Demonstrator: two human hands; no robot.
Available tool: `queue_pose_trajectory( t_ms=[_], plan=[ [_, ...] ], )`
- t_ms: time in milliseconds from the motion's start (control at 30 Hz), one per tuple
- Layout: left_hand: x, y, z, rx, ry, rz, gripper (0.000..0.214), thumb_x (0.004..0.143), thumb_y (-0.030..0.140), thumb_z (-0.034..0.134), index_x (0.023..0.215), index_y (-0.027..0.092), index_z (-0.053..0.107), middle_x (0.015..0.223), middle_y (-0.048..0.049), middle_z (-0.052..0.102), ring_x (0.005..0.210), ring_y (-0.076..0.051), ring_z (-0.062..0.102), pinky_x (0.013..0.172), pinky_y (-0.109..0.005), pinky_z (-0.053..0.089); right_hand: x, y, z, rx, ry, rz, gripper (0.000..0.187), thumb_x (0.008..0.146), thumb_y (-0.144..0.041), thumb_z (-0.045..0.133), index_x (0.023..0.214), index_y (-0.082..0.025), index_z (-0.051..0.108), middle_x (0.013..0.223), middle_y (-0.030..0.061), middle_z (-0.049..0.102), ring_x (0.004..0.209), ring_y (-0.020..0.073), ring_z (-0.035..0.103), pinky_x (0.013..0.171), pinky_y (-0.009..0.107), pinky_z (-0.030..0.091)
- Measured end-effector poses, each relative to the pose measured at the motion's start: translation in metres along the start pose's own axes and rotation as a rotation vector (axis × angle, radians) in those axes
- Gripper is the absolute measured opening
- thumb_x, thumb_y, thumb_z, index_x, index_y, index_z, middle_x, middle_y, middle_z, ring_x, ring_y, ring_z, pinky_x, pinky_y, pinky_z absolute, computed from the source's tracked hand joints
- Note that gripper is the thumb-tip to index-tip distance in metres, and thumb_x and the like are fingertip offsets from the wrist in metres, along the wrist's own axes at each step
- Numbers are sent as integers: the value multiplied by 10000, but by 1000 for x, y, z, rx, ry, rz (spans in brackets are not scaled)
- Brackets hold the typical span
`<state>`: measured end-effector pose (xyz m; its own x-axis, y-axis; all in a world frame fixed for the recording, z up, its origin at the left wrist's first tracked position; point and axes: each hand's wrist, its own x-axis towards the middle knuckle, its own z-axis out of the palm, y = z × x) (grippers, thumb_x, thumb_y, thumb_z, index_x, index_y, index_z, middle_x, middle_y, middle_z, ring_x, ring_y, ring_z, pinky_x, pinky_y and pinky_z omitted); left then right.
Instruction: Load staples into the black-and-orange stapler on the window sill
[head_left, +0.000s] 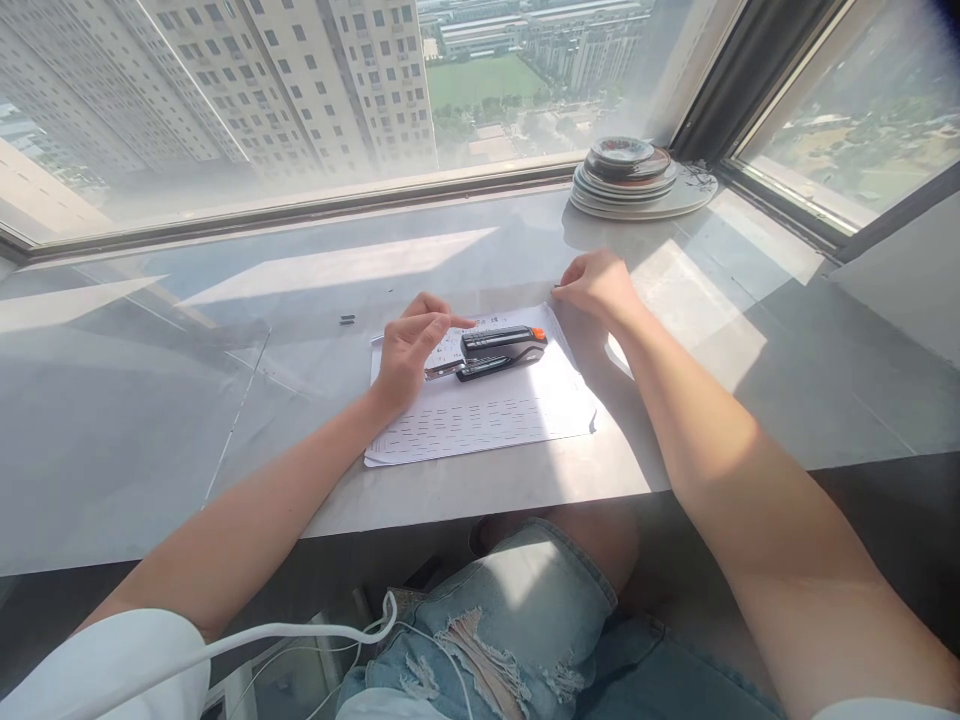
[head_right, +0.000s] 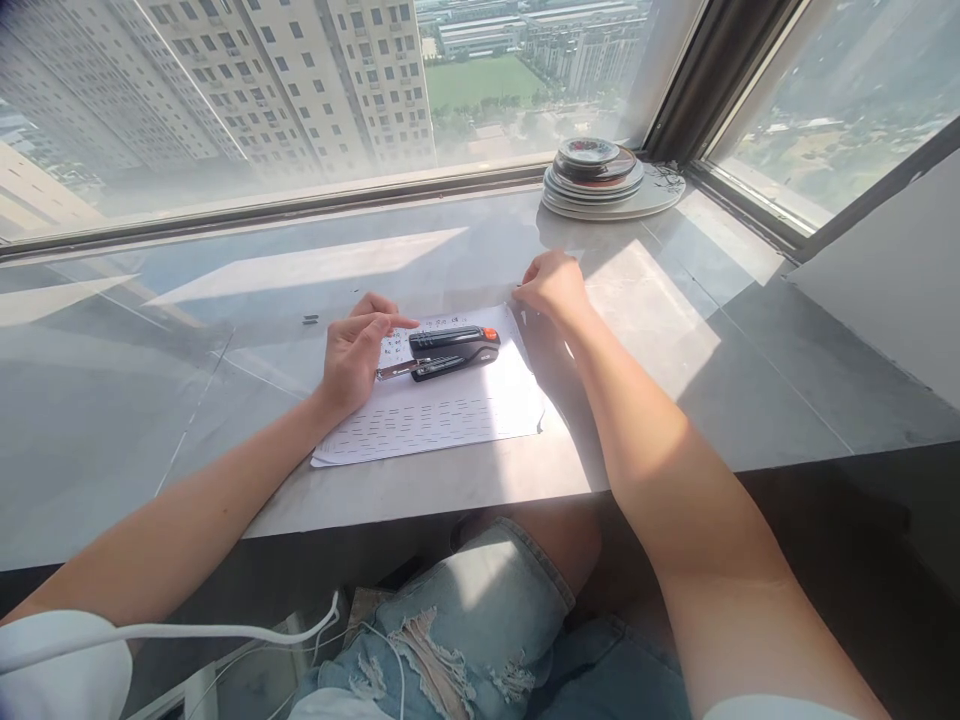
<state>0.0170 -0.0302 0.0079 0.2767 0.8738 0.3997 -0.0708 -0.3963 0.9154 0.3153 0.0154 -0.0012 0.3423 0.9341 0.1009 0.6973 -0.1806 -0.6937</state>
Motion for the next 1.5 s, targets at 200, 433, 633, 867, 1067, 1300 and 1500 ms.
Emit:
queue_pose_trajectory(
  t_ms=[200,433,633,867,1067,1300,1500],
  plan=[
    [2,-5,-3,-29,-13,-1,322,926,526,625,824,308,838,893,-84,562,970,-272,600,846,-458,503,1,2,-1,-34,-10,46,145,610,-154,771,667,-180,641,608,64,590,747,250,584,667,369,496],
    [2,-3,-3,16,-36,34,272,923,496,638,833,335,838,909,-78,592,976,-277,612,855,-471,511,9,15,1,81,-35,-36,218,659,-180,766,617,-226,557,545,44,505,784,236,527,705,357,437],
    [1,-5,-3,24,-28,46,259,931,425,632,807,323,836,905,-71,584,935,-248,608,799,-428,500,10,17,1,110,-144,-84,197,713,-225,741,660,-230,551,566,30,494,777,219,504,731,345,425],
    [2,-9,-5,29,-63,91,304,955,362,581,809,277,833,908,-61,564,901,-205,573,773,-372,477,-3,-3,-3,-103,-30,140,125,680,-120,735,762,-170,656,688,48,585,756,200,539,686,321,430],
    [3,-11,-6,-3,-69,100,261,931,314,603,831,295,843,905,-56,555,869,-198,551,750,-365,473,-9,-11,-7,-106,-10,159,89,711,-140,726,776,-152,668,730,70,614,733,192,543,665,312,427],
    [3,-11,-6,4,-72,122,278,904,227,587,879,313,850,896,-54,548,854,-196,545,742,-365,477,-7,-9,-5,-88,-5,145,79,757,-144,709,737,-146,633,706,63,586,742,176,526,696,320,402],
    [2,-11,-7,29,-71,126,283,917,240,573,895,306,848,901,-56,554,861,-198,556,750,-371,481,-2,-3,-2,-81,-27,125,94,766,-154,691,720,-167,609,663,41,550,740,174,498,681,317,384]
  ],
)
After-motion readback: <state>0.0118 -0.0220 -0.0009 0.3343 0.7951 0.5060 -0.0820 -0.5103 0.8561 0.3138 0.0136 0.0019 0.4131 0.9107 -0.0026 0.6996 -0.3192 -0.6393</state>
